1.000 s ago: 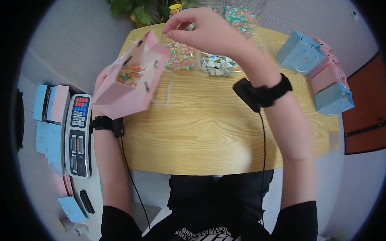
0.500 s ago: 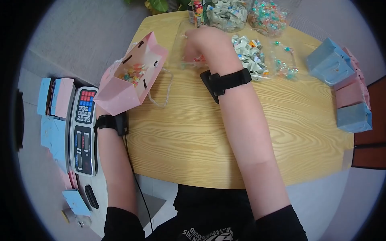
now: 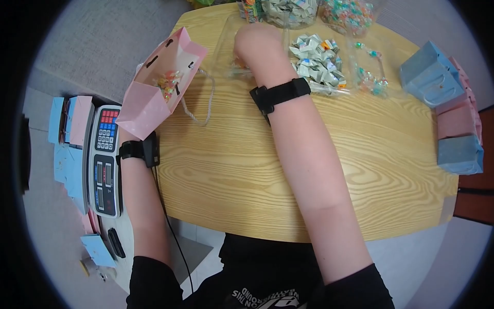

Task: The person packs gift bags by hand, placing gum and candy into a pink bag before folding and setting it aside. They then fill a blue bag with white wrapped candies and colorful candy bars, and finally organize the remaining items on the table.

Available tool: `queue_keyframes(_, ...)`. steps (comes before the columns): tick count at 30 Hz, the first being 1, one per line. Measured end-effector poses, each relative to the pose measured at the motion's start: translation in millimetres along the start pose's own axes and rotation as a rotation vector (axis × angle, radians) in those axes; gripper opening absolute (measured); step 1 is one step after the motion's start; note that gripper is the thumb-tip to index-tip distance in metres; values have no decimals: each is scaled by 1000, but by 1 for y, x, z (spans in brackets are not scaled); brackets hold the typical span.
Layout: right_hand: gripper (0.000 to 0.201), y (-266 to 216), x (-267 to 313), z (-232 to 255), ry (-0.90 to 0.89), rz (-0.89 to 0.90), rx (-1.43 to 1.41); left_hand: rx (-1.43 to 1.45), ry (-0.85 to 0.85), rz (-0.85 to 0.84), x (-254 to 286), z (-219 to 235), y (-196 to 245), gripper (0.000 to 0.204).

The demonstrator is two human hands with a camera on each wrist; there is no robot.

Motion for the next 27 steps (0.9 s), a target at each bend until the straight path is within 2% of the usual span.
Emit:
queue_keyframes(6, 23, 5, -11, -12, 177, -75, -50, -100, -66, -49, 4, -4, -2, 35)
queue_keyframes(12, 20, 10, -17, -8, 188, -5, -120, -203, -120, -104, -3, -11, -5, 33)
queue_keyframes(16, 20, 14, -29, -2, 206, -35, -183, -265, -156, -136, -9, -9, -7, 31)
queue_keyframes(18, 23, 18, -30, 5, 76, 41, -229, -294, -175, -151, -12, -9, -7, 31)
queue_keyframes(19, 23, 17, -30, 6, 75, 41, -229, -309, -186, -159, -11, -9, -10, 30)
queue_keyframes(21, 22, 10, -18, 16, 342, 24, -379, -339, -206, -176, -11, -6, -9, 29)
queue_keyframes(22, 22, 8, -11, 24, 341, 26, -379, -353, -215, -185, -11, -6, -11, 29)
queue_keyframes(24, 16, -1, 14, 57, 139, 138, -436, -383, -232, -204, -13, -1, -9, 29)
queue_keyframes(25, 16, -4, 26, 68, 139, 140, -435, -398, -241, -213, -10, -5, -12, 28)
queue_keyframes(27, 16, -10, 46, 84, 15, 325, -670, -428, -260, -230, -15, 5, -8, 28)
Point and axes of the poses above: each hand's wrist, its own x-axis away from the middle knuckle, its own z-axis out of the back of the hand, y = z × x, the point moved 1 cm from there along -x, towards the middle knuckle, and after that the axes turned 11 degrees about -z, right-handed, at the moved point
